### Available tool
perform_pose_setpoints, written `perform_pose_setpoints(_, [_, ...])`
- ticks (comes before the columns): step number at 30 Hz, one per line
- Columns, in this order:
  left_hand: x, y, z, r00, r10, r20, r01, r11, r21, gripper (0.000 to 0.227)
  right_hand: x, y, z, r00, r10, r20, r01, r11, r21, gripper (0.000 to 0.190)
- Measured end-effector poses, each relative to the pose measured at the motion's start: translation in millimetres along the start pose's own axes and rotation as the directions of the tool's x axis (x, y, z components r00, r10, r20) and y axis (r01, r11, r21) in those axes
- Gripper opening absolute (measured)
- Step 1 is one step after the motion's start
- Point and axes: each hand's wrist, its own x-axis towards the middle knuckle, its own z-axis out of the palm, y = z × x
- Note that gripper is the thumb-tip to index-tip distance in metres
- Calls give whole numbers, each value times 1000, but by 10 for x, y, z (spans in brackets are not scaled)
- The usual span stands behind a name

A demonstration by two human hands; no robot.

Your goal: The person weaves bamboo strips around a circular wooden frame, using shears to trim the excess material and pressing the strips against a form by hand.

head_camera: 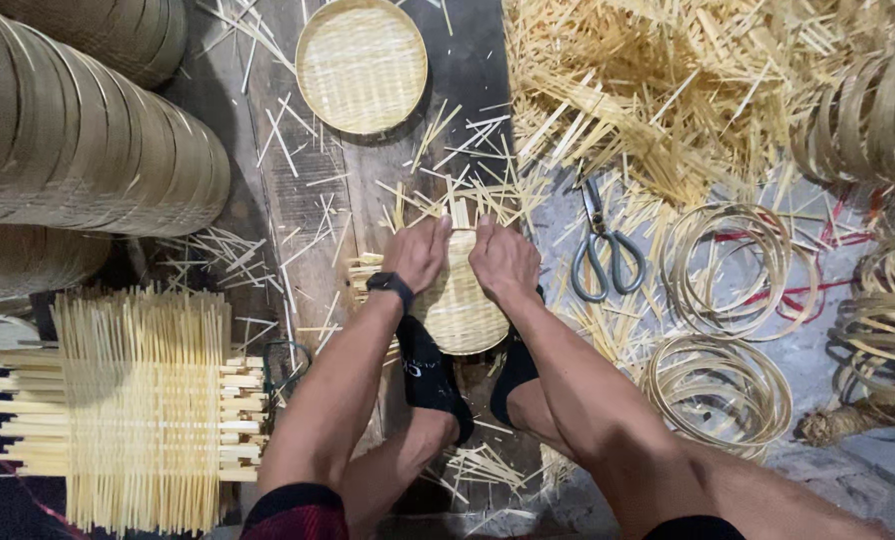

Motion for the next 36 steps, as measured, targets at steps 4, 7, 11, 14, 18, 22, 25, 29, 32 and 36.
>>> perform_pose_setpoints(4, [149, -162, 99, 994, 1, 109, 0, 1000, -12, 47, 55, -17, 34, 988, 92, 123, -87, 995, -41, 66])
perform_pose_setpoints(7, [207, -216, 133, 991, -1, 134, 13, 996, -85, 48, 77, 75, 130, 1000, -1, 11, 0, 1000, 6, 60])
perform_pose_setpoints(11, [114, 30, -19, 970, -171, 173, 183, 981, -56, 50, 249, 437, 154, 998, -22, 66, 9, 983, 185, 54])
perform_pose_setpoints(14, [-38, 381, -286, 977, -139, 164, 149, 987, -51, 50, 340, 938, -309, 903, -331, -275, 356, 933, 46, 35])
perform_pose_setpoints(18, [-135, 1097, -711, 963, -149, 223, 187, 969, -161, 72, 82, 1518, -1930, 870, -411, -272, 420, 907, -30, 29])
perform_pose_setpoints(22, [-483, 1518, -920, 975, 221, -9, -219, 970, 102, 51, -747, 1773, -3292, 974, -164, -157, 97, 925, -369, 43])
perform_pose_setpoints(25, [-975, 1385, -646, 889, 429, 159, -453, 771, 449, 27, -1077, 1998, -3369, 982, -127, -142, 67, 928, -368, 45])
perform_pose_setpoints(29, [-1615, 854, -12, 848, 530, 25, -490, 765, 418, 36, -910, 2541, -2414, 976, -217, -32, 204, 952, -228, 35])
perform_pose_setpoints(32, [-1854, 536, 64, 876, 482, 17, -444, 793, 417, 27, -795, 2820, -1478, 974, -207, 88, 214, 973, -87, 37])
perform_pose_setpoints(36, [-1535, 529, -484, 982, 93, -166, -81, 994, 76, 15, -772, 2934, -745, 973, -84, 215, 70, 995, 72, 36])
